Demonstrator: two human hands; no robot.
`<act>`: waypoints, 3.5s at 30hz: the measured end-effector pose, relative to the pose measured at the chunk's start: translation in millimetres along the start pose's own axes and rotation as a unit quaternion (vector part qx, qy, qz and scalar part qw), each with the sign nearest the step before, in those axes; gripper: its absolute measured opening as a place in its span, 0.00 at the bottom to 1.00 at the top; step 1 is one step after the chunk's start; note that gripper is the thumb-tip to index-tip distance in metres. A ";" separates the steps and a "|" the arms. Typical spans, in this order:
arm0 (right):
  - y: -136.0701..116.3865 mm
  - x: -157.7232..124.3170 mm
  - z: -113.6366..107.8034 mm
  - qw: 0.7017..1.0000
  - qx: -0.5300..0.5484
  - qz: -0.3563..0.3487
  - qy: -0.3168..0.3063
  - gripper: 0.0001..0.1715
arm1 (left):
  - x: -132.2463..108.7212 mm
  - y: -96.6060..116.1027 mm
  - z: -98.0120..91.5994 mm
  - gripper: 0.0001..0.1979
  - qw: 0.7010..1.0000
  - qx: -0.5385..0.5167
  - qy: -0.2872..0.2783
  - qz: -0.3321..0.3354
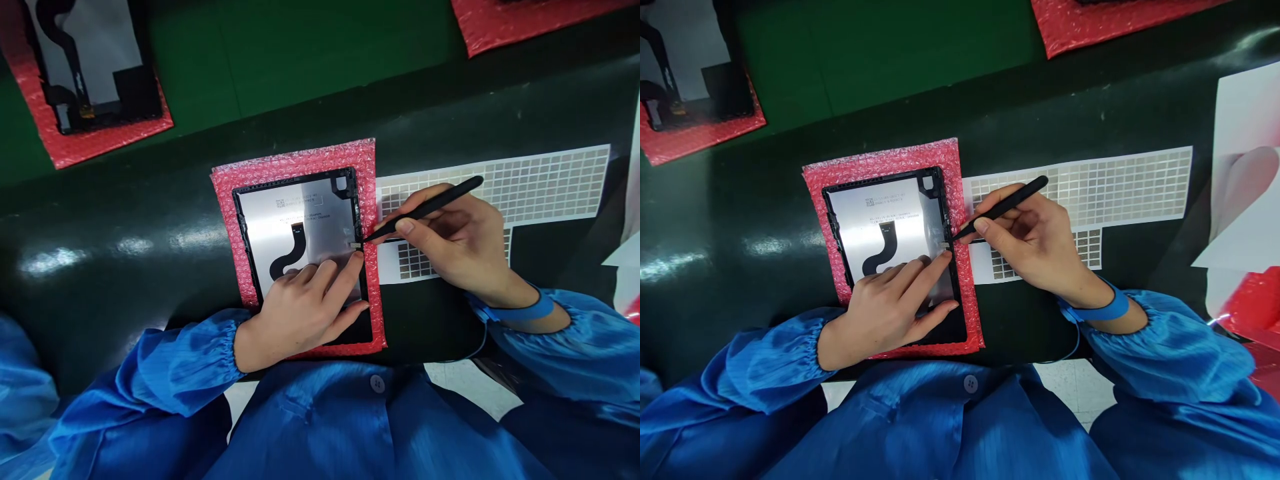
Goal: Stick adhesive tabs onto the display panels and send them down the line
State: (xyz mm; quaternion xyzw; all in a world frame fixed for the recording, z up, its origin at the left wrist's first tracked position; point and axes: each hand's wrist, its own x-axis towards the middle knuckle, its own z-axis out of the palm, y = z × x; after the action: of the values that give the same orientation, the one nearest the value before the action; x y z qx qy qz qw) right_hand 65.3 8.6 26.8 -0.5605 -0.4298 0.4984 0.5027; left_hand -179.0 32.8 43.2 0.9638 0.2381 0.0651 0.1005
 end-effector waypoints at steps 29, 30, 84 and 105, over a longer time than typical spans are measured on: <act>-1.8 -4.4 -1.2 0.999 0.017 0.015 0.027 0.08 | 4.0 7.2 -2.9 0.32 0.999 0.011 -0.019 -0.033; -4.0 -4.9 -2.9 0.999 0.024 0.013 0.041 0.09 | 4.8 6.7 -4.0 0.32 0.999 0.002 -0.019 -0.033; 1.9 2.5 -30.4 0.986 0.017 0.055 0.159 0.19 | 45.7 -3.1 20.3 0.38 0.997 -0.005 -0.036 0.073; -34.7 36.4 88.3 0.996 0.017 -0.021 0.086 0.16 | -29.0 -31.0 -10.4 0.25 0.992 0.023 -0.003 0.121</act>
State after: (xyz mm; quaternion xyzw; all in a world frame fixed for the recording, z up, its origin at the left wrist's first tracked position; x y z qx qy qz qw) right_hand -16.6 60.7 56.8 -0.5835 -0.3883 0.4445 0.5579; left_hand -220.1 47.7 44.1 0.9877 0.1211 0.0688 0.0707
